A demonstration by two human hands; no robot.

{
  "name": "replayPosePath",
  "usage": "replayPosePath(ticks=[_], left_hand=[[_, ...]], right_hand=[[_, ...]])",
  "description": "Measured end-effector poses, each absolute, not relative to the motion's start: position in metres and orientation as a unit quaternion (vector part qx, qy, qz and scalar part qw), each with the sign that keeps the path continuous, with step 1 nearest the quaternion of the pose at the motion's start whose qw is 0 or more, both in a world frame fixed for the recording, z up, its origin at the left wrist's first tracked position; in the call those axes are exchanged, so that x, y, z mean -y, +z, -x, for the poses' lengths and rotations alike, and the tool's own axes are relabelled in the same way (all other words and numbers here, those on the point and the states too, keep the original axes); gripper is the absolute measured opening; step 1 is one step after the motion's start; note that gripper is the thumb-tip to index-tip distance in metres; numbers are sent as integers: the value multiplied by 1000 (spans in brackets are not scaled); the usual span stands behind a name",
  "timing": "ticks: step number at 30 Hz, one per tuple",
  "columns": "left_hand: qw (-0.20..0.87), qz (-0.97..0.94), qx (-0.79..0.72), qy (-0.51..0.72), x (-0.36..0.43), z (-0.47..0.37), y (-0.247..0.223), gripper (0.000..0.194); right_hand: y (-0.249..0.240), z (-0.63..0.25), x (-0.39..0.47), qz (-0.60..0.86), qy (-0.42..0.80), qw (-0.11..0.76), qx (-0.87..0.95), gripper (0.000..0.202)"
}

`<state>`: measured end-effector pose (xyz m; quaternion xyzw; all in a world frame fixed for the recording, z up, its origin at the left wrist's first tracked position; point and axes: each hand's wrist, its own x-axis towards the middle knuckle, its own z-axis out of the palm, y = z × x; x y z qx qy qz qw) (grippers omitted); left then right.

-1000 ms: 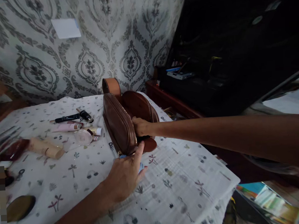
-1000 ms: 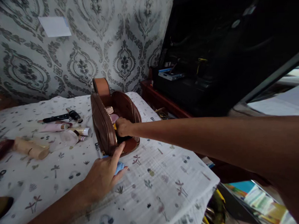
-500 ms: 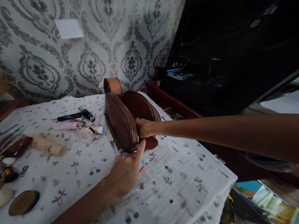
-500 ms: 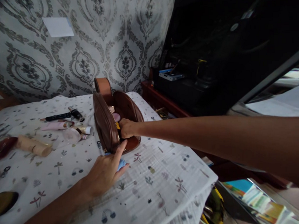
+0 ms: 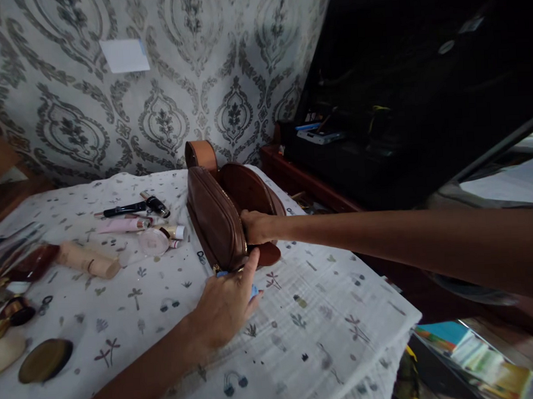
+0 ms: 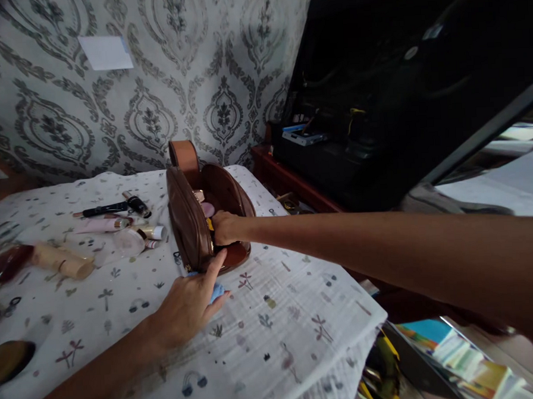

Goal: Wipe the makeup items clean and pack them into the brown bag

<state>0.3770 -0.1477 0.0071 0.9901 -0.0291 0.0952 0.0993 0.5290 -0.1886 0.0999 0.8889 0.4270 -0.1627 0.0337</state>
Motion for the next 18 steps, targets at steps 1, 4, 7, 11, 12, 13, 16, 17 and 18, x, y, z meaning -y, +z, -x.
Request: replayPosePath(ticks=[1, 4, 7, 11, 12, 13, 16, 17, 18], left_hand=[[99, -990, 30, 96, 148, -377, 7, 74], [104, -989, 36, 96, 147, -376, 9, 74], [108, -989, 35, 94, 147, -376, 9, 72], [103, -990, 37, 87, 147, -377, 6, 70], [100, -990, 37, 89, 147, -377, 5, 70], [96, -990, 37, 92, 147, -377, 4, 71], [82, -991, 31, 105, 148, -377, 3, 73], [80, -991, 30, 106, 148, -377, 3, 73], [79, -991, 30, 105, 148, -377, 4, 73]], right_hand=[[103, -527, 191, -888, -159, 40, -430, 47], [108, -520, 199, -873, -144, 54, -463, 48], [109, -515, 205, -858, -133, 54, -493, 37], [110, -512, 207, -872, -170, 51, -456, 29], [110, -513, 207, -874, -174, 49, -452, 30], [110, -514, 207, -873, -175, 46, -452, 31], [109, -517, 208, -866, -178, 36, -466, 32], [109, -518, 208, -863, -178, 33, -471, 31], [108, -518, 207, -862, -179, 31, -472, 30]])
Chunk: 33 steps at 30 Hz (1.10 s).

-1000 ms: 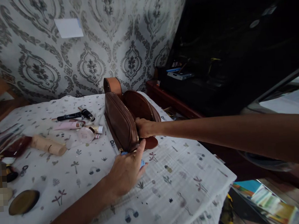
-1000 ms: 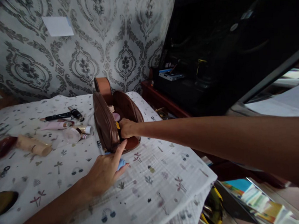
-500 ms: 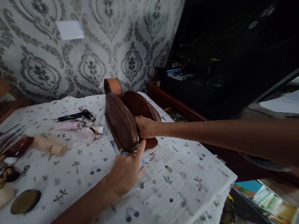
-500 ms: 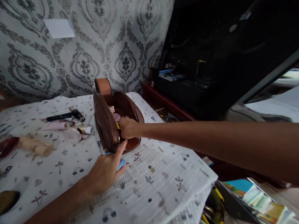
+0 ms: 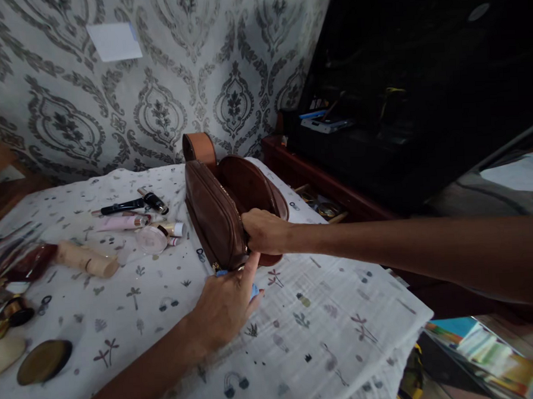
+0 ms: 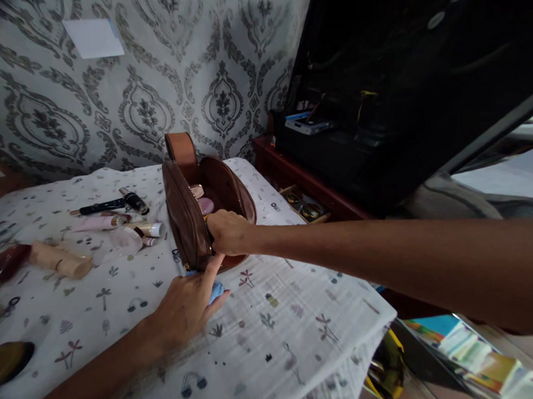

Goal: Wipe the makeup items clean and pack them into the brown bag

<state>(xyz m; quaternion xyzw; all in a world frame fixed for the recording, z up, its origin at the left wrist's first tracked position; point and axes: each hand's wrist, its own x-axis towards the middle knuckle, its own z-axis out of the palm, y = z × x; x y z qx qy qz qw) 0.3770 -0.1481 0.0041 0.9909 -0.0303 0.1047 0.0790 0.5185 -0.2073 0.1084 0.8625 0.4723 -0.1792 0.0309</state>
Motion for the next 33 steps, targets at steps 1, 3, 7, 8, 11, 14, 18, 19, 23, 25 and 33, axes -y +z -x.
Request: replayPosePath(ticks=[1, 3, 7, 8, 11, 14, 18, 19, 23, 25, 33], left_hand=[[79, -991, 31, 102, 148, -377, 5, 73], [80, -992, 30, 95, 149, -377, 7, 75], [87, -991, 29, 97, 148, -377, 8, 77], [90, -990, 34, 100, 148, -377, 8, 76], [92, -989, 46, 110, 146, -376, 5, 70], [99, -983, 56, 144, 144, -377, 3, 65], [124, -966, 83, 210, 145, -378, 2, 61], [127, -963, 86, 222, 145, -378, 2, 60], [127, -956, 89, 248, 146, -379, 2, 59], [131, -955, 93, 249, 146, -380, 2, 59], [149, -953, 103, 242, 143, -381, 0, 61]], right_hand=[[108, -519, 207, -864, -181, 31, -470, 29], [110, -519, 206, -867, -188, 34, -460, 27], [121, -517, 211, -858, -170, -1, -486, 24], [124, -518, 216, -851, -143, -36, -504, 25], [125, -522, 238, -818, 4, -199, -540, 33], [108, -531, 262, -788, 161, -318, -501, 34], [65, -545, 276, -790, 193, -389, -432, 62], [55, -547, 276, -791, 179, -410, -418, 64], [35, -546, 273, -777, 115, -493, -373, 59], [32, -543, 272, -770, 103, -518, -358, 56], [12, -534, 272, -748, 120, -565, -326, 47]])
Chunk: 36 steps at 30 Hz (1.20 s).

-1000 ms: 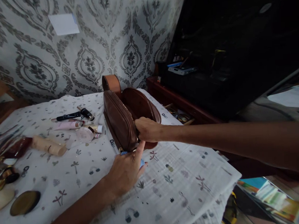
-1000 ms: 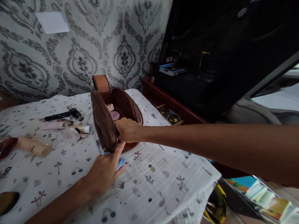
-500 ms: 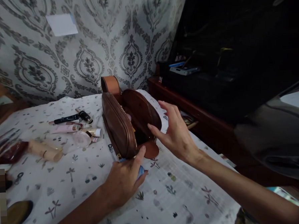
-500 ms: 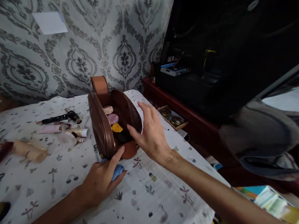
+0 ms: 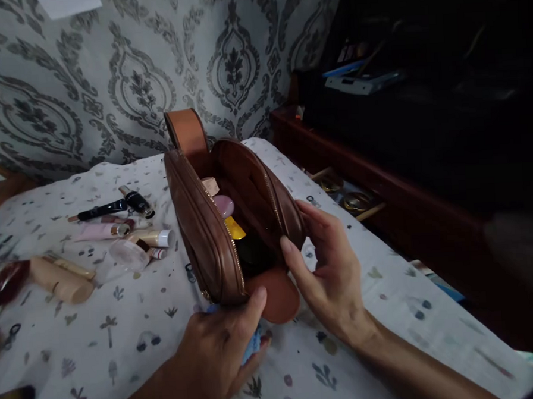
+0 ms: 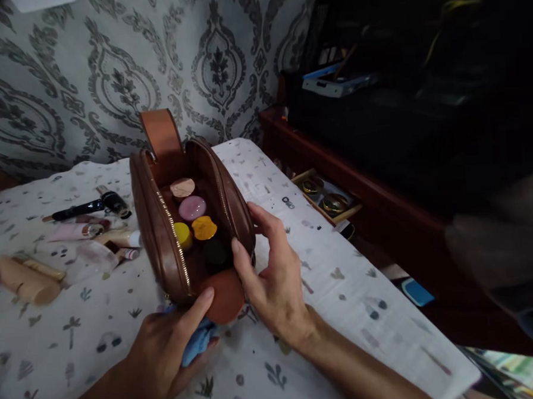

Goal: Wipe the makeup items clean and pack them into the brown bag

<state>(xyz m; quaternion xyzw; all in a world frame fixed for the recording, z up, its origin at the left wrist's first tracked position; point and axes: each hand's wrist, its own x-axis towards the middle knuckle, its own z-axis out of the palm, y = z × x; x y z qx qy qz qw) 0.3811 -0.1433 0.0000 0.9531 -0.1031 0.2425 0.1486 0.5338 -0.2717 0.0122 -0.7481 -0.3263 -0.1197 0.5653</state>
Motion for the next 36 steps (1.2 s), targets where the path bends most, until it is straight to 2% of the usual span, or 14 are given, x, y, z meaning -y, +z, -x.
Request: replayPosePath(ticks=[17, 26, 29, 33, 36], left_hand=[[148, -959, 89, 222, 145, -380, -3, 63], [139, -959, 91, 229, 145, -378, -9, 66], [123, -966, 84, 213, 147, -377, -9, 70], [84, -982, 63, 159, 148, -370, -7, 77], [68, -985, 68, 143, 143, -358, -7, 73]], right_hand=[[6, -541, 285, 715, -77, 602, 348, 47], [7, -541, 279, 709, -104, 602, 352, 44], [8, -539, 279, 710, -132, 590, 360, 44], [22, -524, 280, 702, -232, 554, 383, 40], [37, -503, 281, 678, -280, 528, 428, 44]])
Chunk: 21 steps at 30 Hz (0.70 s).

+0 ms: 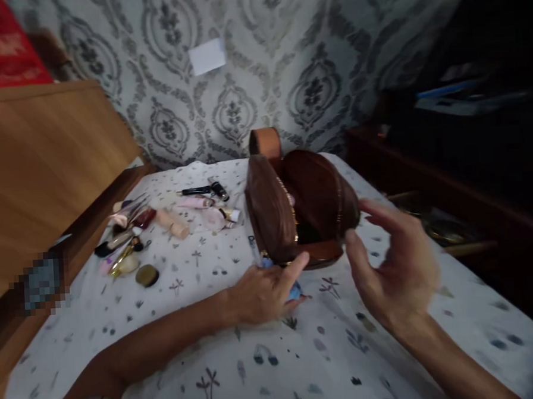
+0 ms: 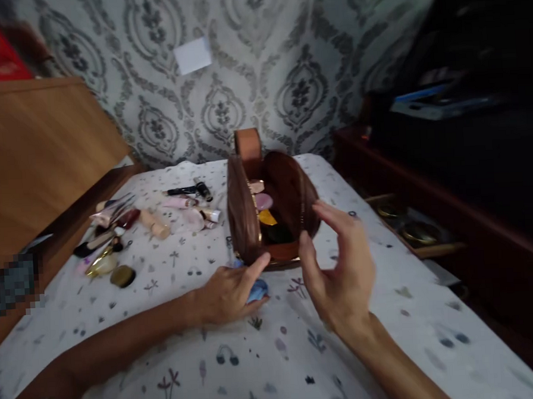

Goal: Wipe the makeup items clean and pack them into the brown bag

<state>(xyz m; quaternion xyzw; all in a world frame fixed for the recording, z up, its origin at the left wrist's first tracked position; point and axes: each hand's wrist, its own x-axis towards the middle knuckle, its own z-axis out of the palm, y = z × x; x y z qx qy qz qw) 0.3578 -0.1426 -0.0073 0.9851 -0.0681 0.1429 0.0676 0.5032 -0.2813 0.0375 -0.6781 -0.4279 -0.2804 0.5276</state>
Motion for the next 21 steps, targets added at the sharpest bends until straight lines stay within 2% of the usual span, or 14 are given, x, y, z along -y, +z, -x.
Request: replayPosePath(ticks=[4, 10, 18, 21], left_hand=[[30, -985, 65, 158, 126, -334, -6, 56], [-1, -989, -9, 149, 83, -301, 5, 33], [-39, -964, -241, 105, 32, -276, 15, 23], [-59, -950, -292, 93, 20, -272, 17, 21]], right_hand=[[46, -469, 275, 593, -269, 519, 555, 53], [25, -427, 233, 518, -136, 491, 687, 42], [-8, -411, 163, 594, 44, 514, 617, 28], [-22, -414, 135, 632, 59, 524, 569, 29]])
